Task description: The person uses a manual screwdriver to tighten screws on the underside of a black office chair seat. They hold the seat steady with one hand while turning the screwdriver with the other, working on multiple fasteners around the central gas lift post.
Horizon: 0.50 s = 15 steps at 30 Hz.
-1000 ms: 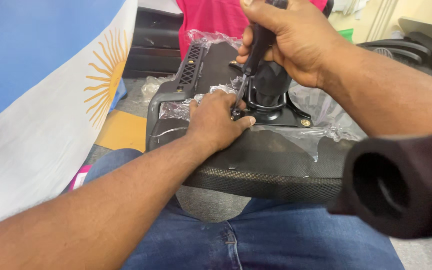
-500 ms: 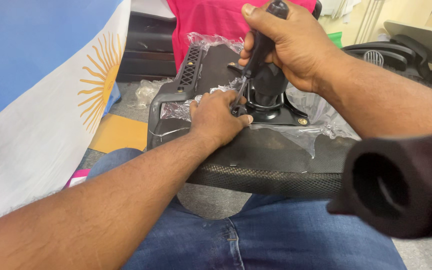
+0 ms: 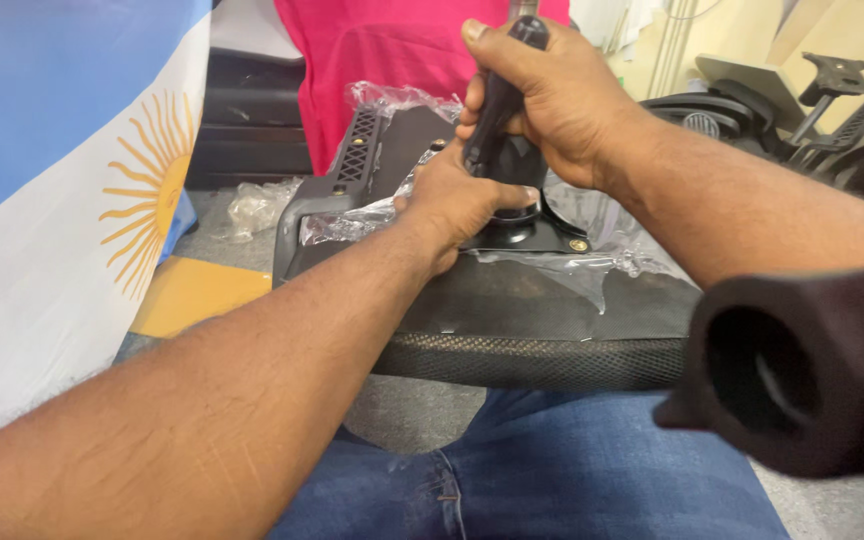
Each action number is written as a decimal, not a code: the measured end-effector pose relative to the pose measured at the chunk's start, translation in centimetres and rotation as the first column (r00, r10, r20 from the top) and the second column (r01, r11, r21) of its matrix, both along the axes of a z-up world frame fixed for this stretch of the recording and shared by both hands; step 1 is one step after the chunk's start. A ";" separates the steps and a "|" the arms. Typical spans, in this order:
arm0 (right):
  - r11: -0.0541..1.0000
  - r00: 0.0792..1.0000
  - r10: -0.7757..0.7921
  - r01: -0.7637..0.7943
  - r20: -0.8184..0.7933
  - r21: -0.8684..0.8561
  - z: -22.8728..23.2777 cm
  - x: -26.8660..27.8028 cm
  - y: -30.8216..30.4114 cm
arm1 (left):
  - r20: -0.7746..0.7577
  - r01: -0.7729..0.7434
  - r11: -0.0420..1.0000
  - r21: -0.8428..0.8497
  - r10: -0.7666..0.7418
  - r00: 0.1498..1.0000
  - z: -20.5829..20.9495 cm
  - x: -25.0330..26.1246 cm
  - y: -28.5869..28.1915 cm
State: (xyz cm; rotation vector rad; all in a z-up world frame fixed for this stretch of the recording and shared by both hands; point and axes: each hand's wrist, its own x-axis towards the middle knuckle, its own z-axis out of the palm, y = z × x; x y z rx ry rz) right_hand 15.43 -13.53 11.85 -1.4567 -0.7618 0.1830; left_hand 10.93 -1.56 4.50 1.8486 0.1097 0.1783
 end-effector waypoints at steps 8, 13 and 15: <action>0.996 0.995 -0.084 0.086 0.046 -0.034 0.4 -0.7 -0.6 | 0.063 0.088 0.994 -0.069 -0.084 0.994 1.4 0.0 -0.9; 0.983 0.982 -0.181 0.183 0.048 -0.031 0.3 -1.6 -3.9 | 0.015 0.119 0.989 0.091 -0.121 0.993 1.4 -0.5 -3.9; 0.979 0.979 -0.202 0.203 0.038 -0.020 0.1 -1.7 -5.1 | -0.002 0.112 0.975 0.193 -0.114 0.993 1.5 -0.7 -5.0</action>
